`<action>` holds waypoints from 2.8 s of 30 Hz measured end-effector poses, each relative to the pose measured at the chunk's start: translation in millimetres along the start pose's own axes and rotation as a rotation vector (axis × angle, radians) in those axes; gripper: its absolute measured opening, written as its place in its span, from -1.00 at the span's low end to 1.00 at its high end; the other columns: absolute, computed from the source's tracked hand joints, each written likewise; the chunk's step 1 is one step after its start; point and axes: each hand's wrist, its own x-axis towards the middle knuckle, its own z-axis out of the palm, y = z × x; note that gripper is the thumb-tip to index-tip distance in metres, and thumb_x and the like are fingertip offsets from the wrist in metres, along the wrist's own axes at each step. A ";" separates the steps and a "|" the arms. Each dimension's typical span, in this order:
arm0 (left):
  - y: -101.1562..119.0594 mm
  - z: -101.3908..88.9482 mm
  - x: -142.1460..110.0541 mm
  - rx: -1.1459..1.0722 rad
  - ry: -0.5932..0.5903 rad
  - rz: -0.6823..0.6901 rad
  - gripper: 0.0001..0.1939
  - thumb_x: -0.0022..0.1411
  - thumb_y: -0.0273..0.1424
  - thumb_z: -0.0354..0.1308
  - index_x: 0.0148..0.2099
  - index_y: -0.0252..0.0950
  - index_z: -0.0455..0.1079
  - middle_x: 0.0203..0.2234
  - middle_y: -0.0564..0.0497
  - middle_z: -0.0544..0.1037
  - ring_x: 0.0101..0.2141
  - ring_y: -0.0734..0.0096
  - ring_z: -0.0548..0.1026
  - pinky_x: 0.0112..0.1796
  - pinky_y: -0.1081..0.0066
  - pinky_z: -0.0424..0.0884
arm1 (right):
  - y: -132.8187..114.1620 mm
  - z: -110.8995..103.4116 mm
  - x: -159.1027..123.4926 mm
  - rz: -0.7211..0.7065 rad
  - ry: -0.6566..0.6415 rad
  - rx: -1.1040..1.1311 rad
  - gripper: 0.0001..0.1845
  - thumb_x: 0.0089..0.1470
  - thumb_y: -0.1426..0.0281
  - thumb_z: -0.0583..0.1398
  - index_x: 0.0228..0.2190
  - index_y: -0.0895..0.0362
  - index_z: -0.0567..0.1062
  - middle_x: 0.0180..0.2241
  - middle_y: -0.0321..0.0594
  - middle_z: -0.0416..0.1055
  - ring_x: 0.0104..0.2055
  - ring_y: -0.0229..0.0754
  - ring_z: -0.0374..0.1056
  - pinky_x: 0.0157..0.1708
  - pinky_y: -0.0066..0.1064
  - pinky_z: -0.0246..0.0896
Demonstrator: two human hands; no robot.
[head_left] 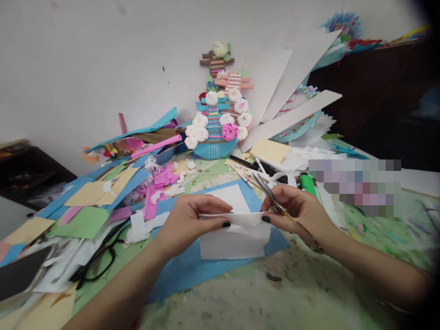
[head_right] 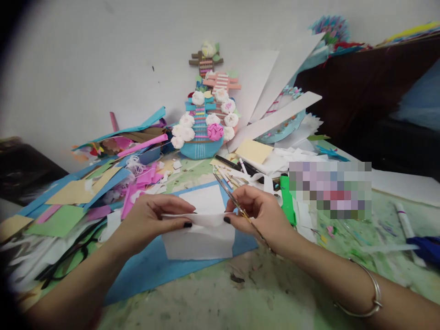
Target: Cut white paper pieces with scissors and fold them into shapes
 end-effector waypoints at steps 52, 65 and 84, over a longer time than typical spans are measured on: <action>48.8 39.2 25.3 0.647 -0.222 0.473 -0.89 0.13 -0.43 0.22 -0.31 -0.23 0.58 -0.42 0.03 0.62 -0.39 0.39 0.52 -0.35 0.42 0.34 | -17.9 -6.0 -4.5 -0.259 -0.013 -0.271 -0.88 -0.10 0.48 0.20 -0.42 0.15 0.35 -0.50 -0.26 0.39 -0.59 -0.35 0.14 -0.61 -0.49 0.04; 46.5 8.1 20.6 0.778 -0.198 0.475 -0.89 0.10 -0.50 0.18 -0.42 -0.26 0.51 -0.50 0.06 0.56 -0.39 0.41 0.44 -0.34 0.42 0.29 | -22.8 -12.7 -3.6 -0.253 0.069 -0.248 -0.87 -0.13 0.51 0.21 -0.43 0.16 0.37 -0.49 -0.27 0.39 -0.56 -0.35 0.16 -0.57 -0.49 0.10; -1.3 16.6 29.9 -0.236 0.069 0.024 -0.84 0.24 -0.25 0.04 -0.17 -0.19 0.22 -0.54 0.12 0.41 -0.61 0.49 0.32 -0.59 0.54 0.17 | -4.5 -2.4 -0.5 -0.085 0.010 0.068 -0.79 -0.14 0.46 0.31 -0.44 0.14 0.37 -0.45 -0.28 0.39 -0.48 -0.34 0.24 -0.49 -0.51 0.15</action>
